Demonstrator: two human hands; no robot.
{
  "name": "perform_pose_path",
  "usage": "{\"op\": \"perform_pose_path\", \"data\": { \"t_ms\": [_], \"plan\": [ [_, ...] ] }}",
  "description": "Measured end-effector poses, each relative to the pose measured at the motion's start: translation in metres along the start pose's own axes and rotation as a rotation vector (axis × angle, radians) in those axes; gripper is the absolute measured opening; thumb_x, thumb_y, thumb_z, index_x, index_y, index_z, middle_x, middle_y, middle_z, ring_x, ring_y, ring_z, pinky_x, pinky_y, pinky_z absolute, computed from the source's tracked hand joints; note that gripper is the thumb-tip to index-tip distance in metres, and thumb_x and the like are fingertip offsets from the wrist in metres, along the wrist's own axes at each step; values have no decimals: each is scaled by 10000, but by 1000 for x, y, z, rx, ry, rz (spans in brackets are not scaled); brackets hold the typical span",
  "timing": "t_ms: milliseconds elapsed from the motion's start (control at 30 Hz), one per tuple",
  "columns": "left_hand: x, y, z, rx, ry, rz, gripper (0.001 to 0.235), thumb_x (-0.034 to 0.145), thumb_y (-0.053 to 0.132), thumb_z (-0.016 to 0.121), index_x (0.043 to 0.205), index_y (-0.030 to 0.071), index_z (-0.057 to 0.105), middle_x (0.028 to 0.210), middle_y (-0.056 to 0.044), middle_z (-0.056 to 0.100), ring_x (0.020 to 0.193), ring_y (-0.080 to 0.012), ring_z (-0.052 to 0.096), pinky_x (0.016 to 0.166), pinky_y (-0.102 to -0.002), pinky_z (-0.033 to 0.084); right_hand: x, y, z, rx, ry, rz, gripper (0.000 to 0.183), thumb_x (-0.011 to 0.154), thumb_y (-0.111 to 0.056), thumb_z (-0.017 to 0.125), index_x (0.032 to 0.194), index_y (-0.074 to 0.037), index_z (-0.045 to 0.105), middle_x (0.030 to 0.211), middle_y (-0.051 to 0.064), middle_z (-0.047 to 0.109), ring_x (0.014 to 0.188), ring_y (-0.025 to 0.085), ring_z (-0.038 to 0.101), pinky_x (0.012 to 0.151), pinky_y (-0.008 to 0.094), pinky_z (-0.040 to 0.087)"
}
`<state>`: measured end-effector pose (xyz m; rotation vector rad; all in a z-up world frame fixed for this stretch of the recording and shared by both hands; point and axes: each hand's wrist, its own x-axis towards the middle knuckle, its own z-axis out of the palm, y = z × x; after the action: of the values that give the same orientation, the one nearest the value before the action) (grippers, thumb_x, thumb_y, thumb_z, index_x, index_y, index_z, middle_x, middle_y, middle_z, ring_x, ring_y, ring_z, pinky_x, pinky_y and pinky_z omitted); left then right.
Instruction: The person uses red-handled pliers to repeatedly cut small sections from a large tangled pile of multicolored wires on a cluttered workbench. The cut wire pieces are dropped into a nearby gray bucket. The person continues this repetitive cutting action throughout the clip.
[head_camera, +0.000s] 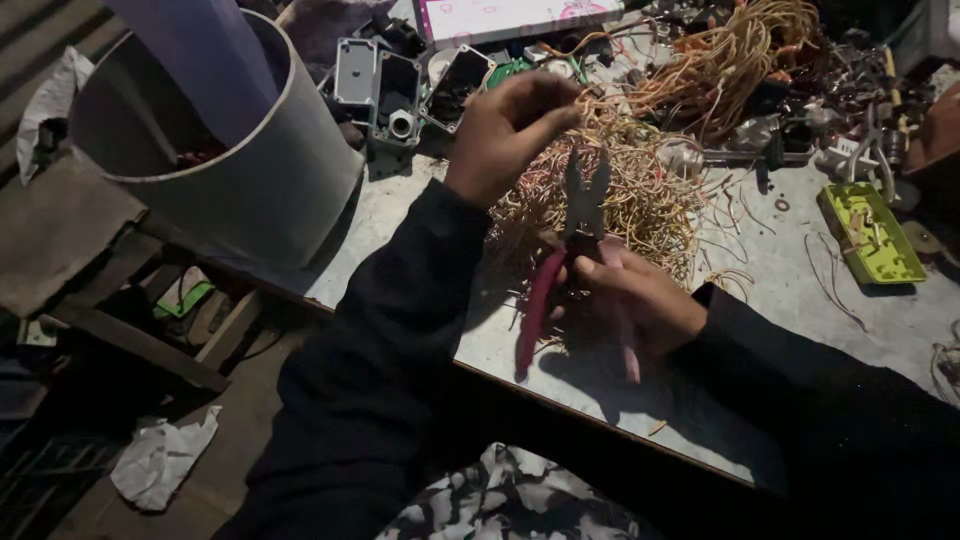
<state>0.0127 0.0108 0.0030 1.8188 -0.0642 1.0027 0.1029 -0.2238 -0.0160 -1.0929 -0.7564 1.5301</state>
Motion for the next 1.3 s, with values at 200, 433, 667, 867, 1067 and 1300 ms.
{"op": "perform_pose_path", "data": {
  "t_ms": [200,433,667,867,1067,1300],
  "plan": [
    [-11,12,0,-134,-34,11,152,978,-24,742,1109,43,777,1153,-113,696,1062,-186,732,962,-332,671,-1,-6,5,13,46,-3,540,1014,-289,544,1438,27,436,1278,159,634,1085,271,694,903,440,568],
    [-22,19,-5,-191,-244,12,293,936,-104,672,1148,77,762,1200,-106,729,1142,-195,746,1005,-346,611,-3,-8,-6,-150,107,28,561,1033,-327,588,1477,10,531,1305,187,682,891,262,605,682,389,475],
    [-22,23,-9,-94,-275,39,254,957,-61,729,1131,119,773,1078,-56,747,1016,-149,750,921,-302,659,1,-9,-5,-284,174,-9,560,969,-309,589,1470,-67,520,1320,139,651,1135,230,600,892,397,523],
    [-23,25,-11,-48,-296,112,192,960,47,789,1134,127,778,1046,-36,746,977,-121,731,865,-289,652,-3,-8,-3,-181,74,-92,527,1005,-276,578,1457,-19,488,1345,166,645,1248,258,638,1014,417,551],
    [-22,25,-10,-14,-295,128,178,958,84,801,1119,158,788,1033,-14,746,955,-118,725,826,-283,642,-3,-12,-3,-125,78,44,489,990,-312,552,1420,-88,485,1209,152,658,1065,289,647,857,471,548],
    [-22,18,-11,62,-275,155,171,949,100,814,1111,149,791,1027,-24,740,955,-142,720,827,-295,622,5,11,-19,182,13,26,360,984,-320,579,1246,-83,508,1141,142,637,1032,256,665,928,446,565]
  ]
}}
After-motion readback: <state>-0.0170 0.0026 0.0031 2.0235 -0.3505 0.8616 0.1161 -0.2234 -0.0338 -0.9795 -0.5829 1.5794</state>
